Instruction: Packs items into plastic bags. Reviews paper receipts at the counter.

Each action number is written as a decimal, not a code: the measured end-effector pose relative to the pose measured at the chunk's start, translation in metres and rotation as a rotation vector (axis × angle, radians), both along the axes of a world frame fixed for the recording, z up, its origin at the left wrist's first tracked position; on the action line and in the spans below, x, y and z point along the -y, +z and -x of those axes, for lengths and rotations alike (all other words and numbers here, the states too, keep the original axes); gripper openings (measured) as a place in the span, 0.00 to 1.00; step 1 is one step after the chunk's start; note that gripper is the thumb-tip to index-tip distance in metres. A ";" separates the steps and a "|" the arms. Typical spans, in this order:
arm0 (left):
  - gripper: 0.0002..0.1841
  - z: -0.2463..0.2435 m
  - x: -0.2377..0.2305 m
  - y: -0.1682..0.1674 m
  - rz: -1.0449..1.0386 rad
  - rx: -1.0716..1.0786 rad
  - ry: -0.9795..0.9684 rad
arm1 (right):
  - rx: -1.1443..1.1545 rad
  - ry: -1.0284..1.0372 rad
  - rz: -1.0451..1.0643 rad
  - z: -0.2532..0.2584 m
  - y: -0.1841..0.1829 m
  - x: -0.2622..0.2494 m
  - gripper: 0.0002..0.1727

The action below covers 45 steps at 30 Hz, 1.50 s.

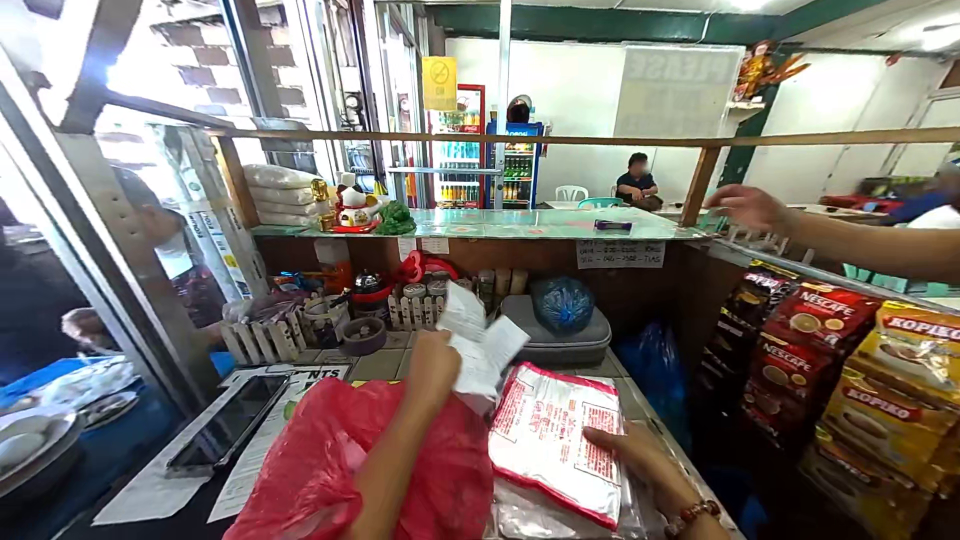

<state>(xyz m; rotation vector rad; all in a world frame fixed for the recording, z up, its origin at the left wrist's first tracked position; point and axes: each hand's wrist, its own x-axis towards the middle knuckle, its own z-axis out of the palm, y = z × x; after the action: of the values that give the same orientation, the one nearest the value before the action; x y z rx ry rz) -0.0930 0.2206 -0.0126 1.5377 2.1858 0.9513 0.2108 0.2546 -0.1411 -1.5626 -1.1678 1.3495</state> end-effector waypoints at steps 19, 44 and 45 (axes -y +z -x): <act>0.24 -0.069 0.016 -0.034 -0.131 0.935 -0.658 | -0.185 0.188 -0.661 -0.056 0.136 0.045 0.39; 0.37 -0.110 0.079 -0.054 -0.004 0.202 -0.201 | 0.539 0.163 -0.624 -0.006 0.067 0.111 0.18; 0.38 -0.112 0.082 -0.051 0.014 0.168 -0.197 | 0.569 0.173 -0.624 0.001 0.070 0.120 0.19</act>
<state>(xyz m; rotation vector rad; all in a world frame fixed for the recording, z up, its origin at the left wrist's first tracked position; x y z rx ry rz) 0.0191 0.1383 -0.0633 1.5708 1.8843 0.9614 0.2099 0.1342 -0.0710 -1.4163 -1.8829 0.5279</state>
